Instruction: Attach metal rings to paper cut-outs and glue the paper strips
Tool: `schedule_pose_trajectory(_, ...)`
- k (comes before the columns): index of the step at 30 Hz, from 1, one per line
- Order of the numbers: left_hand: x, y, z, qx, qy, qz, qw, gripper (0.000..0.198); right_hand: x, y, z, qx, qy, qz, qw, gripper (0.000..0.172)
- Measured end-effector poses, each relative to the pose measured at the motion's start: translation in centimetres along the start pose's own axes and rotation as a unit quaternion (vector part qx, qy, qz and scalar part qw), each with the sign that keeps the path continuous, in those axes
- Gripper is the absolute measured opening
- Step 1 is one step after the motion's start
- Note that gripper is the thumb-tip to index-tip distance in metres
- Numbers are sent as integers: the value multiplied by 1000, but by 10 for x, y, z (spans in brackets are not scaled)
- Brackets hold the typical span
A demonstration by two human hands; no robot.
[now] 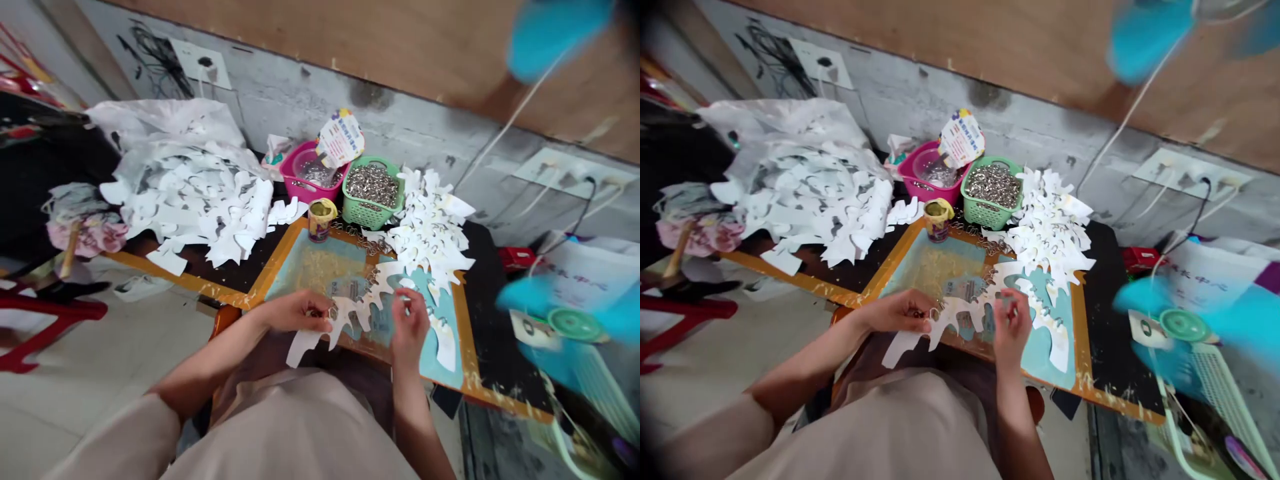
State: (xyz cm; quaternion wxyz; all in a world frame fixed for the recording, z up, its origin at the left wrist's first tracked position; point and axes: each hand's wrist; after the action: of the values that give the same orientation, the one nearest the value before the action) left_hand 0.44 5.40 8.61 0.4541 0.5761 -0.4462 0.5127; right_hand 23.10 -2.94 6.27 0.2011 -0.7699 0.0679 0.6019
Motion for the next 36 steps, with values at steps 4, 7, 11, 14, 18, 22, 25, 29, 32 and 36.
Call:
schedule_pose_trajectory(4,11,-2,-16,-39,-82,-17,996,36,-28,-20,8,-384,66,-112,914,17)
schedule_pose_trajectory(7,6,1,-22,82,-56,-64,993,37,-32,-27,22,-415,32,-46,908,20)
schedule_pose_trajectory(11,-11,14,-23,297,86,1,951,43,-22,-26,34,-395,-27,28,918,25)
schedule_pose_trajectory(14,-19,17,-18,320,138,18,937,40,-18,-27,45,-400,-65,31,914,24)
schedule_pose_trajectory(18,-25,11,-15,306,104,-8,946,32,-9,-37,63,-438,-32,29,898,25)
schedule_pose_trajectory(22,-32,11,-25,347,73,6,935,30,0,-43,73,-467,-102,76,875,21)
schedule_pose_trajectory(25,-43,18,-31,447,70,39,891,32,-2,-42,73,-459,-130,80,875,28)
schedule_pose_trajectory(29,-58,31,-10,614,134,75,774,41,-18,-43,64,-435,-81,50,895,34)
schedule_pose_trajectory(32,-63,32,26,548,200,24,811,57,-33,-46,58,-440,-39,10,897,38)
schedule_pose_trajectory(36,-57,17,59,497,282,-20,821,59,-47,-49,58,-473,-14,-36,880,40)
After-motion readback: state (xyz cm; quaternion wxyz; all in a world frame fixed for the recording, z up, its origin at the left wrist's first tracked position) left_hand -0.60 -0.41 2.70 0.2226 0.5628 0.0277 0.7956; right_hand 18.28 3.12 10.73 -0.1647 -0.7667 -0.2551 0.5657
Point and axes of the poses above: each hand's wrist, its own y-axis away from the middle knuckle, its own z-axis out of the palm, x = y × z, and after that the axes turned 12 degrees about -x, right-handed
